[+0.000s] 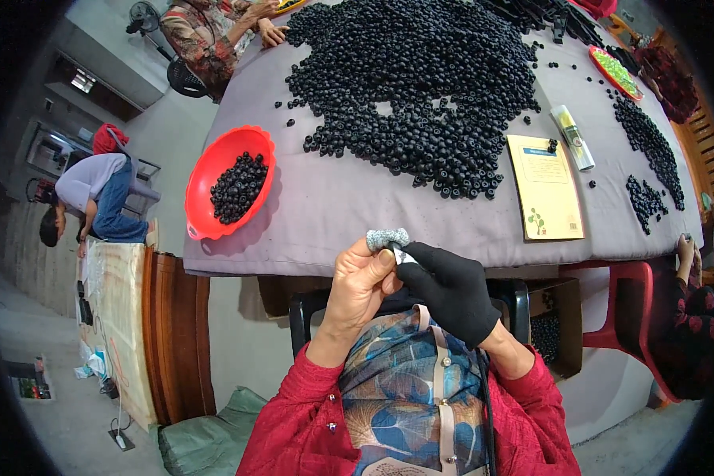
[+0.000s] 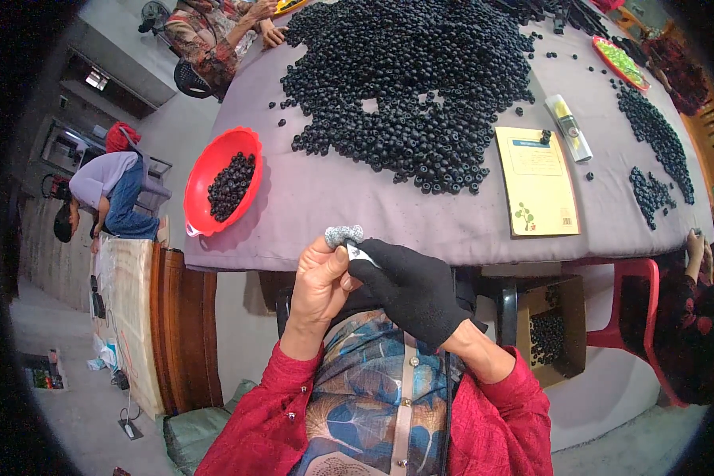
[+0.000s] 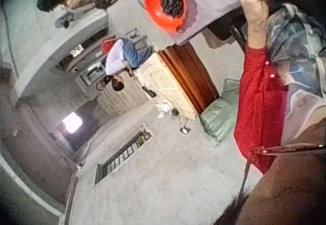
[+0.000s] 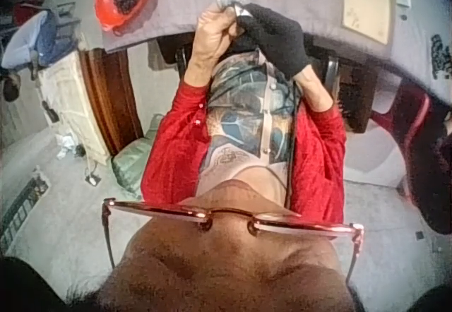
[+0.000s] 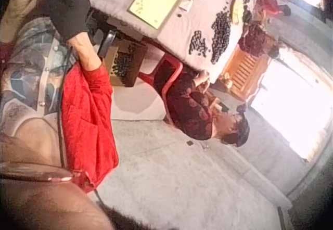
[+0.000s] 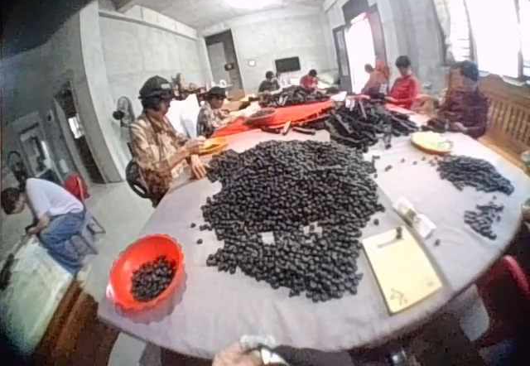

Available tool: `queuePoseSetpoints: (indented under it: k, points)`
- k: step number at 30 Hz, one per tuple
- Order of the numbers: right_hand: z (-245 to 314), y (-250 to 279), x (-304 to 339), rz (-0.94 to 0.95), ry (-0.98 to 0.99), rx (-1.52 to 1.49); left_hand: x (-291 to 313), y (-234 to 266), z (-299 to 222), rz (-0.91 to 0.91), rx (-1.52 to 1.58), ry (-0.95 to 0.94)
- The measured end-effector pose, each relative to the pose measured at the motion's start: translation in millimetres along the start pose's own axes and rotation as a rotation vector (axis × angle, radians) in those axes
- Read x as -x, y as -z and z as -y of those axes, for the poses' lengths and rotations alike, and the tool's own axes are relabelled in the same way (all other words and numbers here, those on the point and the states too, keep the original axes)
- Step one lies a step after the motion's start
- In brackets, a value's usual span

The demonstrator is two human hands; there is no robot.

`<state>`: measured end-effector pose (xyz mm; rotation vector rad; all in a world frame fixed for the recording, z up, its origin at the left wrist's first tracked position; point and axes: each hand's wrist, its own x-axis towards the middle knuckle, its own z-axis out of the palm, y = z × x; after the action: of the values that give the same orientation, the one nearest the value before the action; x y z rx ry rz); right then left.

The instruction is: The person sorts small black plastic components on a table by hand, then wraps some of them with paper strips.

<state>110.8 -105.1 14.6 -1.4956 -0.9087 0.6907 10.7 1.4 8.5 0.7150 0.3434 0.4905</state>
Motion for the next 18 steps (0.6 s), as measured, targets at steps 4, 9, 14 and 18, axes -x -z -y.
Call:
queuePoseSetpoints:
  k: [4,9,14,18]
  points:
    - [5.0,0.9,-0.8,0.001,0.039,0.060,0.7,2.5,0.6,0.026,0.000,-0.012]
    - [3.5,0.7,-0.3,-0.008,0.050,0.063,0.2,1.5,1.7,0.016,-0.033,-0.028]
    - [2.7,1.0,-1.2,0.002,0.075,0.056,0.0,1.0,1.8,0.019,-0.038,-0.028]
    - [1.9,-0.4,-1.4,0.004,0.033,0.029,-0.3,1.8,3.0,0.014,-0.049,-0.031]
